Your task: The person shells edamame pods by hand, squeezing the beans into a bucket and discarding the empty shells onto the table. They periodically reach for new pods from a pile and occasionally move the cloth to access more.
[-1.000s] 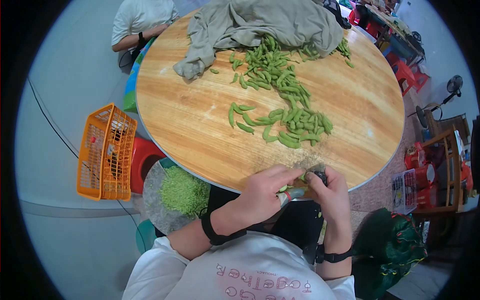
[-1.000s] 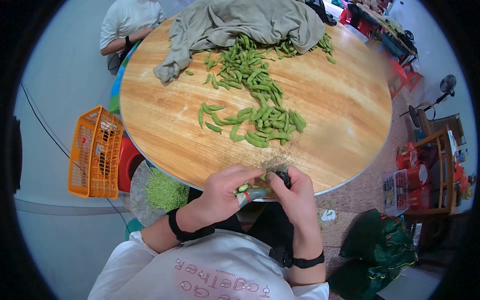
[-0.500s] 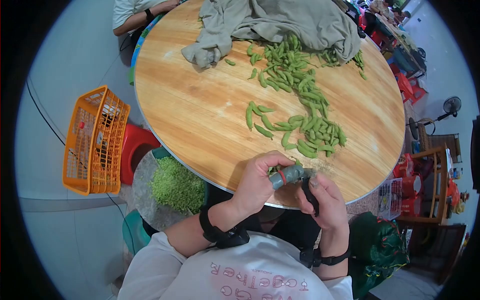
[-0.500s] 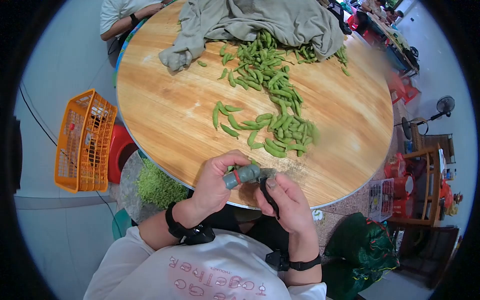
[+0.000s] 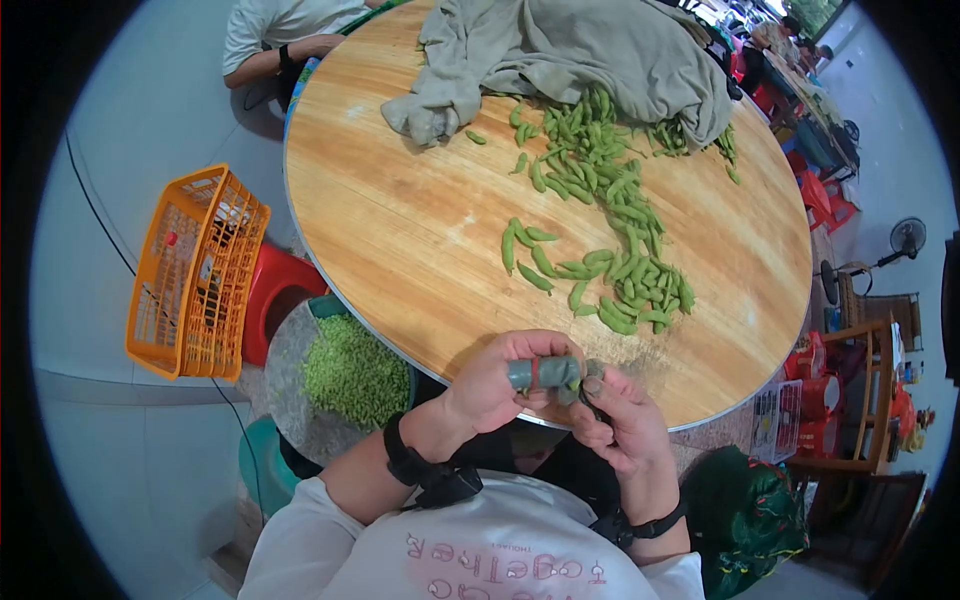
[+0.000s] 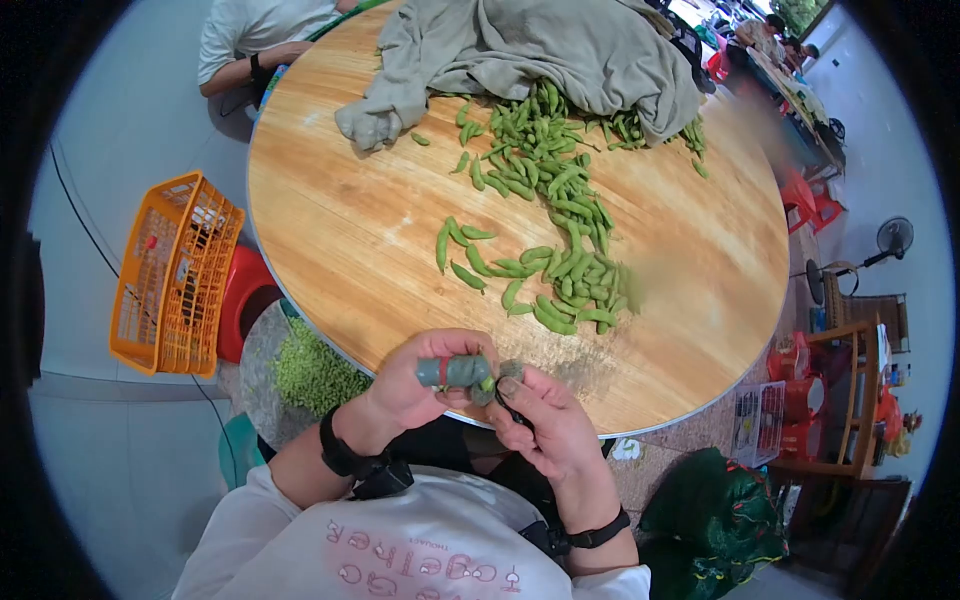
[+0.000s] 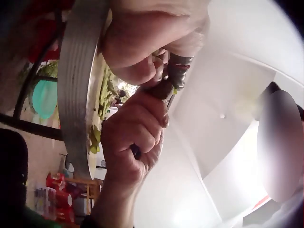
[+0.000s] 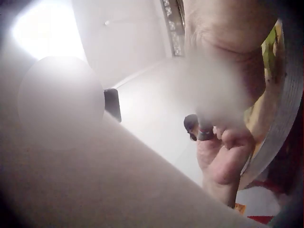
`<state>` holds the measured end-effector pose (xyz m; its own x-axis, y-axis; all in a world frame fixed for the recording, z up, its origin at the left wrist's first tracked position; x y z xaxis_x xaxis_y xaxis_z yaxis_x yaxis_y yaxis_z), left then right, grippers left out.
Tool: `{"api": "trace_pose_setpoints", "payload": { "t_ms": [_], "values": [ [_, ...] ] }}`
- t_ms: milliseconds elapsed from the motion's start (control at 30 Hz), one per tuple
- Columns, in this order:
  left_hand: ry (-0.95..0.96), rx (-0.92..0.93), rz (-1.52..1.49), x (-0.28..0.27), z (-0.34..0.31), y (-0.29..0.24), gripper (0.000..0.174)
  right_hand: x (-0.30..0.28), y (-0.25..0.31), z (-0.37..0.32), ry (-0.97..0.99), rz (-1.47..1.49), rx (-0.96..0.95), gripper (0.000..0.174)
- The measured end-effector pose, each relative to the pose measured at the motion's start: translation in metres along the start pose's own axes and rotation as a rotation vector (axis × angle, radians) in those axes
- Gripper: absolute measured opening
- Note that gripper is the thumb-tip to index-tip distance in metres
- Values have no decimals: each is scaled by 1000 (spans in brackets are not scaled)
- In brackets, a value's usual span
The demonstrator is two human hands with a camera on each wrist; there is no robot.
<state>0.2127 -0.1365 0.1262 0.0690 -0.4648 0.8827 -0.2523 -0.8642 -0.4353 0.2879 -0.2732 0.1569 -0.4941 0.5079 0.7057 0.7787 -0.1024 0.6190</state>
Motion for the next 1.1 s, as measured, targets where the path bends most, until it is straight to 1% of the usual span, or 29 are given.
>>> {"api": "trace_pose_setpoints", "payload": {
  "t_ms": [33, 100, 133, 200, 233, 300, 333, 400, 433, 467, 500, 533, 567, 600, 633, 667, 700, 733, 767, 800, 833, 867, 933, 967, 1000, 1067, 1100],
  "values": [
    [-1, 8, 4, 4, 2, 3, 12, -3, -3, 0, 8, -3, 1, 10],
    [-346, 381, 717, 15, 6, 5, 14, -14, -3, 3, -74, -774, -411, 10],
    [-352, 389, 719, 15, 8, 7, 14, -18, -2, 4, -63, -775, -412, 10],
    [-474, 346, 850, 16, 8, 12, 21, -21, 3, 2, -41, -1106, -596, 11],
    [-484, 347, 854, 18, 8, 13, 21, -20, 7, 1, -31, -1099, -595, 11],
    [-486, 383, 907, 26, 7, 15, 25, -21, 13, -2, -127, -623, -253, 11],
    [-493, 379, 913, 27, 8, 15, 25, -22, 16, -5, -122, -615, -252, 11],
    [-443, 353, 862, 27, 11, 17, 27, -26, 20, -9, -72, -342, -178, 12],
    [-449, 350, 863, 26, 13, 21, 27, -27, 19, -9, -55, -315, -191, 13],
    [-439, 328, 763, 22, 15, 25, 26, -29, 17, -9, -52, -311, -190, 13],
    [-428, 310, 664, 20, 17, 27, 26, -31, 16, -8, -78, -448, -227, 15],
    [-433, 312, 665, 21, 16, 27, 26, -33, 16, -8, -104, -584, -263, 17],
    [-492, 263, 638, 21, 12, 25, 24, -35, 20, -8, -100, -581, -260, 17],
    [-548, 217, 611, 20, 9, 24, 23, -37, 29, -6, -63, -815, -289, 18],
    [-551, 220, 612, 22, 6, 22, 23, -36, 36, -3, -25, -1049, -318, 20],
    [-551, 190, 703, 24, 3, 21, 27, -33, 40, 6, -22, -1050, -319, 20],
    [-551, 158, 793, 25, 2, 21, 31, -25, 48, 18, -106, -1427, -556, 22],
    [-552, 160, 793, 23, 2, 24, 31, -15, 54, 28, -196, -1797, -803, 24],
    [-495, 272, 1062, 23, 2, 27, 37, -8, 52, 39, -192, -1799, -807, 24],
    [-429, 385, 1328, 25, 2, 31, 42, 1, 48, 51, -230, -1913, -762, 26],
    [-431, 396, 1359, 29, 0, 32, 52, 6, 44, 59, -268, -2026, -713, 28],
    [-436, 403, 1356, 34, -3, 31, 52, 7, 41, 65, -261, -2031, -717, 28],
    [-400, 201, 1387, 41, -5, 33, 52, 3, 35, 76, -285, -2119, -644, 29],
    [-404, 146, 1291, 40, -5, 35, 45, 0, 35, 76, -321, -2168, -607, 23],
    [-410, 158, 1277, 41, -5, 35, 45, -2, 38, 72, -306, -2183, -606, 23],
    [-424, 2, 1139, 40, -4, 32, 33, -7, 48, 56, -322, -2040, -840, 17],
    [-425, 5, 1130, 38, -2, 33, 33, -14, 52, 50, -316, -1939, -891, 15]
  ]
}}
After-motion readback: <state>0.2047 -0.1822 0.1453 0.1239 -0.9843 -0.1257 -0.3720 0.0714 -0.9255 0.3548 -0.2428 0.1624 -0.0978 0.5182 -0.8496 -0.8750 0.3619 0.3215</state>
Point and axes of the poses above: each hand's wrist, its own z-axis towards the middle knuckle, its own x-axis out of the palm, y = z × x, the point moved 2 cm from there along z, towards the middle knuckle, and after that the axes turned 9 degrees about -x, right-handed, at the moved point
